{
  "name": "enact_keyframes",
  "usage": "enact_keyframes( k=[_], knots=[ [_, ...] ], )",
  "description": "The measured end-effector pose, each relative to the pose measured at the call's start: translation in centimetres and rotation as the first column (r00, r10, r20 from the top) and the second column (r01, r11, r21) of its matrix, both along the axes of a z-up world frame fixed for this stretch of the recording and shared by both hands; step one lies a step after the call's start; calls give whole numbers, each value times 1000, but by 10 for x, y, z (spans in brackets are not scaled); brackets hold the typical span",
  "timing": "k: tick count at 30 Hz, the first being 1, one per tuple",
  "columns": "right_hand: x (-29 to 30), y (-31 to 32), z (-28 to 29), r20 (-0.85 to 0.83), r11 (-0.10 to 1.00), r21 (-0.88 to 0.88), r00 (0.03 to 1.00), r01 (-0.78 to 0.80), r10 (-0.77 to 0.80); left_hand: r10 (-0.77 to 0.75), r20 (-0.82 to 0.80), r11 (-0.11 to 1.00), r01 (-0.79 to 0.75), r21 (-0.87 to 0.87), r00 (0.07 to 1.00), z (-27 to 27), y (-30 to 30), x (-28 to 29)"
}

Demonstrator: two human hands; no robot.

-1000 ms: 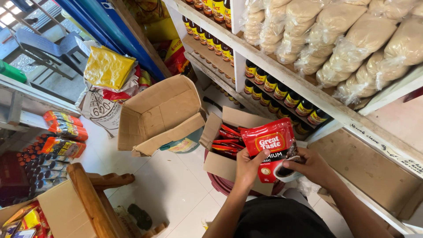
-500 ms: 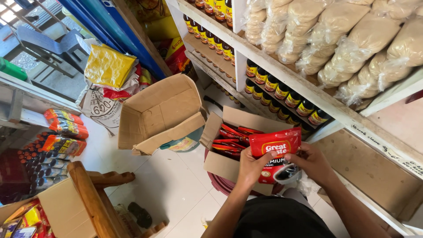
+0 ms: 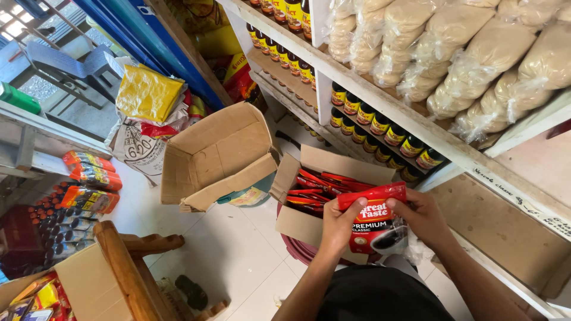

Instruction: Restocking coffee sachets onto a shelf from a cardboard box.

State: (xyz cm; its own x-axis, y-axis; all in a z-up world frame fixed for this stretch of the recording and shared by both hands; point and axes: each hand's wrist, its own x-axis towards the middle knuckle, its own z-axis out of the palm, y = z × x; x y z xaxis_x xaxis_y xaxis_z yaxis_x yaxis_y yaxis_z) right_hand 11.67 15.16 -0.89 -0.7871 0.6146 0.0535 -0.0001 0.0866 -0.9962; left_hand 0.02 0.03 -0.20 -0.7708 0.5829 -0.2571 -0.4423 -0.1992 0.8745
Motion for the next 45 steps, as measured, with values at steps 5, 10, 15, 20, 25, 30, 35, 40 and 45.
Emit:
enact_keyframes(
  k=[5, 10, 15, 20, 25, 30, 35, 40, 45],
  knots=[
    [-4, -5, 3, 13, 998, -16, 998, 64, -64, -57, -17, 998, 57, -3, 998, 5, -1, 1],
    [-7, -7, 14, 10, 982, -88, 986, 168, -168, -221, -77, 975, 219, -34, 972, -24, -3, 6],
    [6, 7, -31, 193, 985, -140, 978, 104, -76, -144, 22, 988, 145, -45, 989, -19, 0, 7],
    [7, 5, -36, 165, 987, -72, 978, 143, -129, -150, 21, 987, 151, -52, 988, -31, -2, 6],
    [9, -4, -15, 195, 991, -114, 980, 70, -47, -84, 77, 994, 89, -65, 993, -24, -2, 4],
    [18, -3, -30, 184, 982, -151, 979, 117, -88, -181, 120, 981, 188, -47, 976, -20, -3, 7],
    [16, -12, -13, 236, 988, -144, 971, 53, -18, -104, 139, 992, 112, -55, 985, -14, -4, 11],
    [17, -17, -8, 330, 993, -115, 944, 36, 4, -94, 117, 995, 97, -19, 989, -8, -4, 16],
    [24, -10, -33, 274, 982, -190, 961, 9, 44, -116, -65, 993, 114, -34, 991, -35, -4, 22]
  ],
)
